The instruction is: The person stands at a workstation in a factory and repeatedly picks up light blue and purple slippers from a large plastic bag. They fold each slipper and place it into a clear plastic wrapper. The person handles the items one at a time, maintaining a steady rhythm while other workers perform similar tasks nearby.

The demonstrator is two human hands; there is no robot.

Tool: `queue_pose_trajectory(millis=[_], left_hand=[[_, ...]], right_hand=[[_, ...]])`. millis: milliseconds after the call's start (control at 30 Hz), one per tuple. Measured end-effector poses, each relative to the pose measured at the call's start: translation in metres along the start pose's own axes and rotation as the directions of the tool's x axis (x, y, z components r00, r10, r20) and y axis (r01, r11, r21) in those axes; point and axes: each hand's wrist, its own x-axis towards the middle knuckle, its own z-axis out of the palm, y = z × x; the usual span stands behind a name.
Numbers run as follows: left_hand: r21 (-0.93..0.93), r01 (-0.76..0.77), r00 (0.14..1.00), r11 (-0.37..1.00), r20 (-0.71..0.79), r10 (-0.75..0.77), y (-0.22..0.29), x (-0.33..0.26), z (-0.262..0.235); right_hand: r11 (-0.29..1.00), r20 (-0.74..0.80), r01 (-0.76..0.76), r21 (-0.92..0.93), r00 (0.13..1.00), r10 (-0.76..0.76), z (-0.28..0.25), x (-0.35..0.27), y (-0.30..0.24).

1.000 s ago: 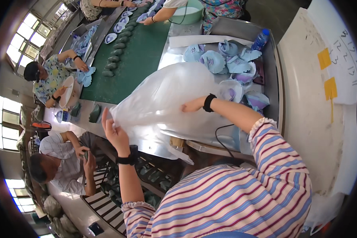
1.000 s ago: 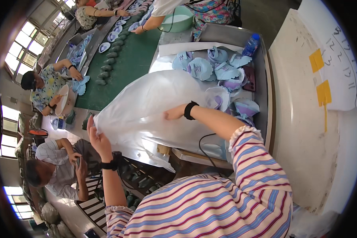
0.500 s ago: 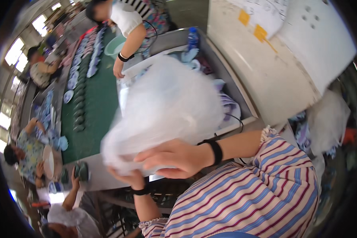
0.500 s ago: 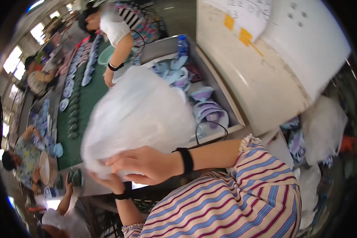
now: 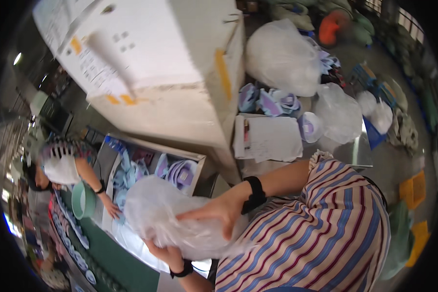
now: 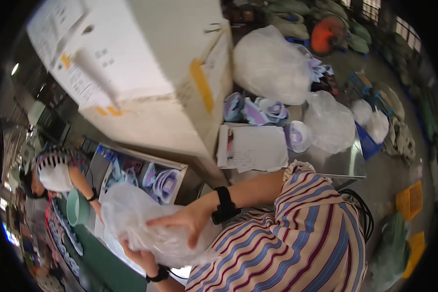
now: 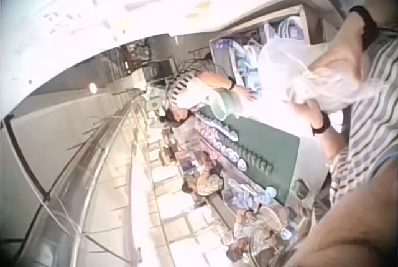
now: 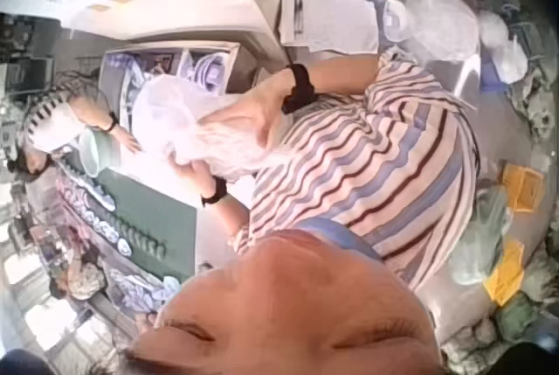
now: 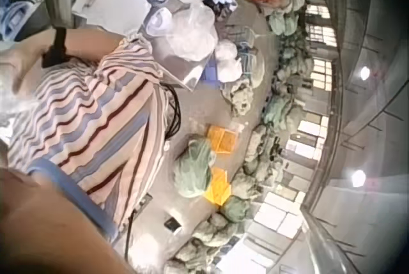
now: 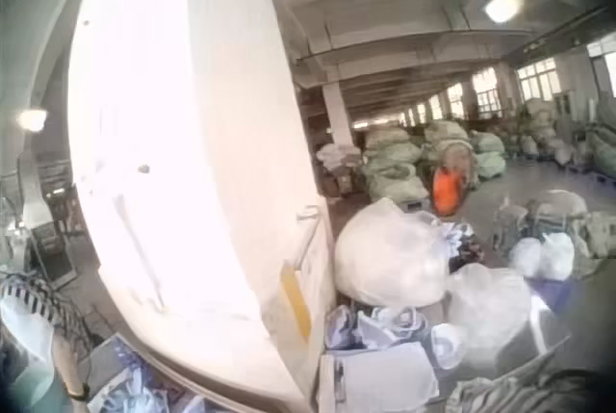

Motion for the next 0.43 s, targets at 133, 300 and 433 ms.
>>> queue_pose_trajectory(millis=[133, 300, 433], left_hand=[[-0.156, -0.029, 0.971, 0.987, 0.23, 0.064, 0.005, -0.032, 0.119], [-0.383, -0.153, 0.284, 0.911, 0.866, 0.411, 0.061, -0.045, 0.263], [-0.39, -0.314, -0.165, 0.866, 0.92, 0.355, 0.107, -0.059, 0.367]], right_hand=[[0.648, -0.329, -0.307, -0.697, 0.94, 0.092, 0.003, -0.079, -0.014], [0.788, -0.811, -0.436, -0.435, 0.569, -0.133, -0.027, -0.248, 0.007], [0.634, -0.891, -0.681, -0.367, 0.453, -0.029, -0.028, -0.393, -0.052]])
